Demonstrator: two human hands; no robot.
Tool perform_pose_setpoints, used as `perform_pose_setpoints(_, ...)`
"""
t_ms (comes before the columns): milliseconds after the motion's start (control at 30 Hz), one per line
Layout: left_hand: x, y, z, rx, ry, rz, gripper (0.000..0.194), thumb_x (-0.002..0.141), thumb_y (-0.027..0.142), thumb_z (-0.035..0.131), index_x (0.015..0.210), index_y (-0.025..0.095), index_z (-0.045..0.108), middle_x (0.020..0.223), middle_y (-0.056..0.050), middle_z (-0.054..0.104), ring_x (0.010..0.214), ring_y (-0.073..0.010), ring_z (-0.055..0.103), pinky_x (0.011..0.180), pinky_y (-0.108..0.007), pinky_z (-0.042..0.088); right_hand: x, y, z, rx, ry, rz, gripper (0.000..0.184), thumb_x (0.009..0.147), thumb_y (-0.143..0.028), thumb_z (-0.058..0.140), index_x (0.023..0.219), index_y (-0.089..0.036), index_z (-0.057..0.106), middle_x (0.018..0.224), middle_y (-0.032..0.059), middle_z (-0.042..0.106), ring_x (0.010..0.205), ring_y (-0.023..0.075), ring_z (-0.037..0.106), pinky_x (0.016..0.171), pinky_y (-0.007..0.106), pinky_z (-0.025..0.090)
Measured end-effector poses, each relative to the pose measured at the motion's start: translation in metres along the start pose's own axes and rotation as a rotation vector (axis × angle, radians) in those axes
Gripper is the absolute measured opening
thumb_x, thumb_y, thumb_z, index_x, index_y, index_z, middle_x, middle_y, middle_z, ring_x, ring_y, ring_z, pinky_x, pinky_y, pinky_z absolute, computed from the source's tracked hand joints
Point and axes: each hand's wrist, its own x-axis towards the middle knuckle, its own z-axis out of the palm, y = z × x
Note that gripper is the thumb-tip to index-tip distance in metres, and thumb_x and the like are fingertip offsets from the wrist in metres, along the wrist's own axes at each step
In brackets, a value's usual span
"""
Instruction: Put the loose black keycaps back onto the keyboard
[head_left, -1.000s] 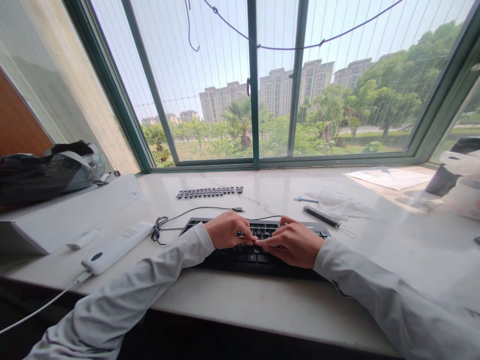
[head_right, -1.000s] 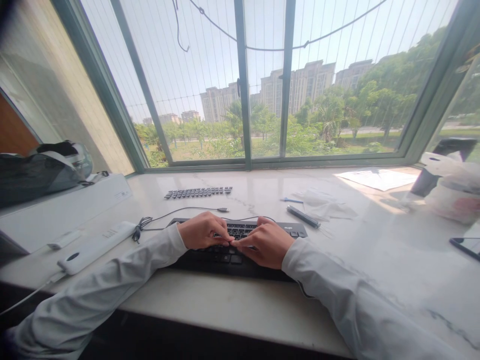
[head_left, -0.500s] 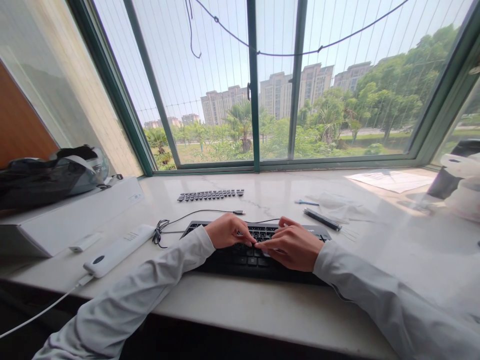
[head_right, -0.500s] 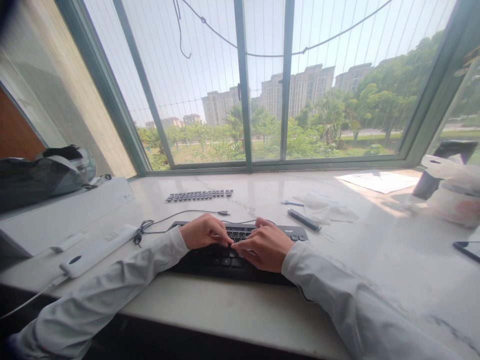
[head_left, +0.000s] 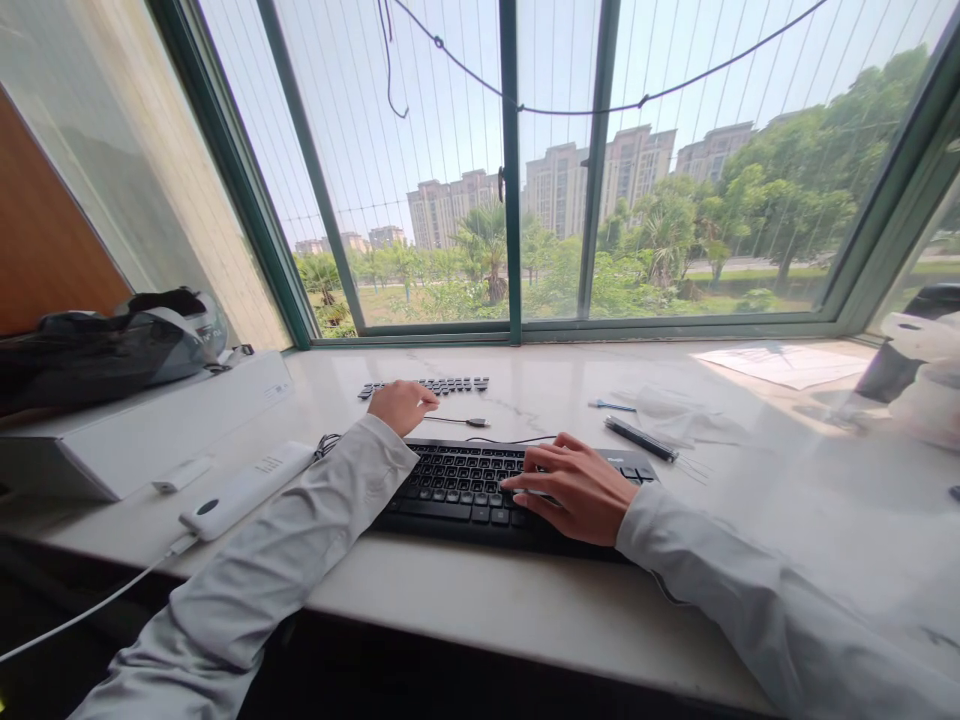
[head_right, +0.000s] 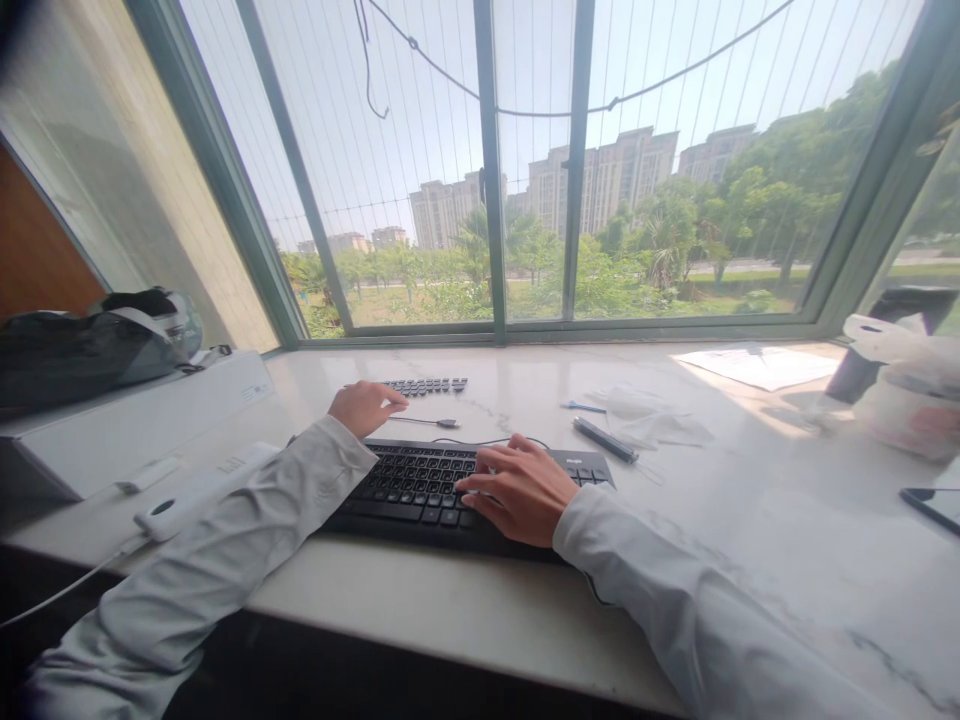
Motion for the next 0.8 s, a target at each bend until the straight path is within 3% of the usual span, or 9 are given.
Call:
perform_pose_setpoints(133, 0.012, -0.020, 0.000, 0.064, -0.097, -0.048, 0.025, 0.081, 0.048, 0.058, 0.098, 0.038, 0.075, 0.103, 0.000, 0.072, 0.097, -0.0272, 0.065, 0.086, -0.038, 0.049, 0.000, 0.000, -0.003, -0.016, 0.017, -0.028, 0.032, 0.097, -0.041, 0.041, 0.113, -0.032, 0.068, 0.087, 0.0026, 0.064, 0.082, 0.0151, 0.057, 0.080, 0.035, 0.030)
perform_pose_setpoints(300, 0.031, -0.030, 0.007, 0.057, -0.183, 0.025, 0.031, 0.083, 0.049, 0.055, 0.103, 0.035, 0.073, 0.106, -0.001, 0.071, 0.098, -0.0241, 0.064, 0.084, -0.032, 0.049, -0.002, 0.002, -0.008, -0.019, 0.013, -0.042, 0.033, 0.097, -0.042, 0.043, 0.099, -0.029, 0.073, 0.074, 0.0013, 0.064, 0.075, 0.0137, 0.055, 0.076, 0.033, 0.029)
perform_pose_setpoints(467, 0.064, -0.028, 0.024, 0.098, -0.191, 0.075, 0.031, 0.083, 0.046, 0.054, 0.105, 0.035, 0.072, 0.109, -0.001, 0.070, 0.101, -0.0234, 0.062, 0.086, -0.032, 0.047, -0.003, 0.003, -0.009, 0.006, 0.020, -0.052, 0.031, 0.097, -0.040, 0.043, 0.099, -0.029, 0.072, 0.073, 0.0009, 0.065, 0.075, 0.0144, 0.056, 0.076, 0.034, 0.029)
perform_pose_setpoints(600, 0.087, -0.022, 0.039, 0.151, -0.199, 0.108, 0.034, 0.083, 0.044, 0.054, 0.111, 0.032, 0.069, 0.114, -0.004, 0.068, 0.102, -0.0241, 0.061, 0.088, -0.033, 0.046, -0.003, 0.003, -0.010, 0.010, 0.060, -0.060, 0.031, 0.098, -0.035, 0.040, 0.109, -0.027, 0.068, 0.080, 0.0021, 0.068, 0.078, 0.0156, 0.058, 0.076, 0.035, 0.029)
perform_pose_setpoints(800, 0.103, -0.013, 0.053, 0.220, -0.228, 0.202, 0.032, 0.081, 0.042, 0.058, 0.106, 0.026, 0.071, 0.116, -0.008, 0.064, 0.103, -0.0245, 0.060, 0.090, -0.033, 0.044, -0.003, 0.006, -0.007, -0.024, 0.120, -0.091, 0.028, 0.098, -0.033, 0.040, 0.103, -0.027, 0.067, 0.078, 0.0009, 0.069, 0.074, 0.0145, 0.057, 0.076, 0.034, 0.030)
